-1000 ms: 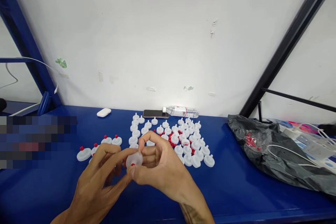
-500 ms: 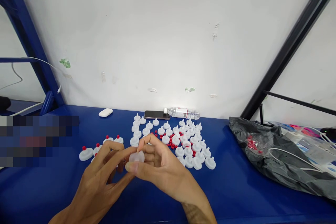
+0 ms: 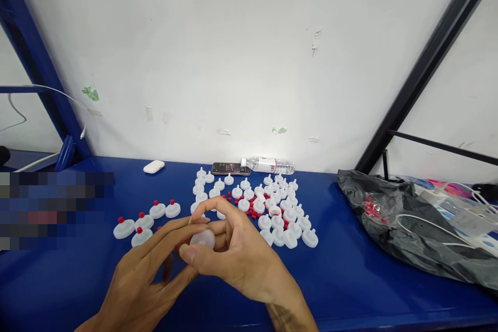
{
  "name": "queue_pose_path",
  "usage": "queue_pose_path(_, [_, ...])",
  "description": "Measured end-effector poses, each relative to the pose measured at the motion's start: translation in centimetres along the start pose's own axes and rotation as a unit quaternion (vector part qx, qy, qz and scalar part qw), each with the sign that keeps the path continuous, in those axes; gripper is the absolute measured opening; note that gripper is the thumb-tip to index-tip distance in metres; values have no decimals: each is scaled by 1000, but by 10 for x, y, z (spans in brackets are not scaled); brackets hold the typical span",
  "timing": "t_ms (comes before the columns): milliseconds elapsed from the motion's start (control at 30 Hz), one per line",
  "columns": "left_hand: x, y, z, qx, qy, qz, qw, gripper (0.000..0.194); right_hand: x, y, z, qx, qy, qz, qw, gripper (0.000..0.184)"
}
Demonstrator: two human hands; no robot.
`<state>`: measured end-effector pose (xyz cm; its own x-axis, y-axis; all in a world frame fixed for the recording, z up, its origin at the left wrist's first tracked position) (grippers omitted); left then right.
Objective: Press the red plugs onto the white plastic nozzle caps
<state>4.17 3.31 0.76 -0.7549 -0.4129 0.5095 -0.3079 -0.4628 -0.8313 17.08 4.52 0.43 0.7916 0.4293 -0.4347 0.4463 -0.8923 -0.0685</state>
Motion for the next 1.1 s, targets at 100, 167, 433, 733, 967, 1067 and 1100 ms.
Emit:
queue_pose_path(100, [2,0,0,11,-2,9,1000,19,-2,-1,0,6,-7,-3,1000,43])
queue_pose_path(167, [2,-1,0,18,-3,10,1000,19,-3,-2,0,8,-11,-4,1000,42])
queue_pose_path(433, [5,-8,-7,25,10,-32,999,23,-2,-4,0,13,14,22,1000,46])
queue_pose_path(733, [14,-11,-7,7,5,-56,998,12,9,-8,2,38,131,87,987,47])
queue_pose_path(967, [15,-8,-15,11,-29,-61,998,10,9,-6,-3,71,183,83,977,43])
queue_pose_path(1067, [15,-6,-20,0,-55,-72,996,11,8,-5,-6,65,176,97,978,37])
queue_pose_path(1100, [15,-5,-20,-11,-61,-73,995,12,8,-4,-7,64,172,102,978,35])
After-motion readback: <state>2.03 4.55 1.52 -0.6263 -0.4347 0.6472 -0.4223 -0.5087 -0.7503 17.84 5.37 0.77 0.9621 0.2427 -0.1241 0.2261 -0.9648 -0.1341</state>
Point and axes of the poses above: each hand's wrist, its own y-axis away from the middle knuckle, its own x-axis out of the back of the hand, z = x × y, the point moved 6 cm from there along -y, towards the middle knuckle, and after that the axes turned 10 degrees about -y, right-handed, at the moved point
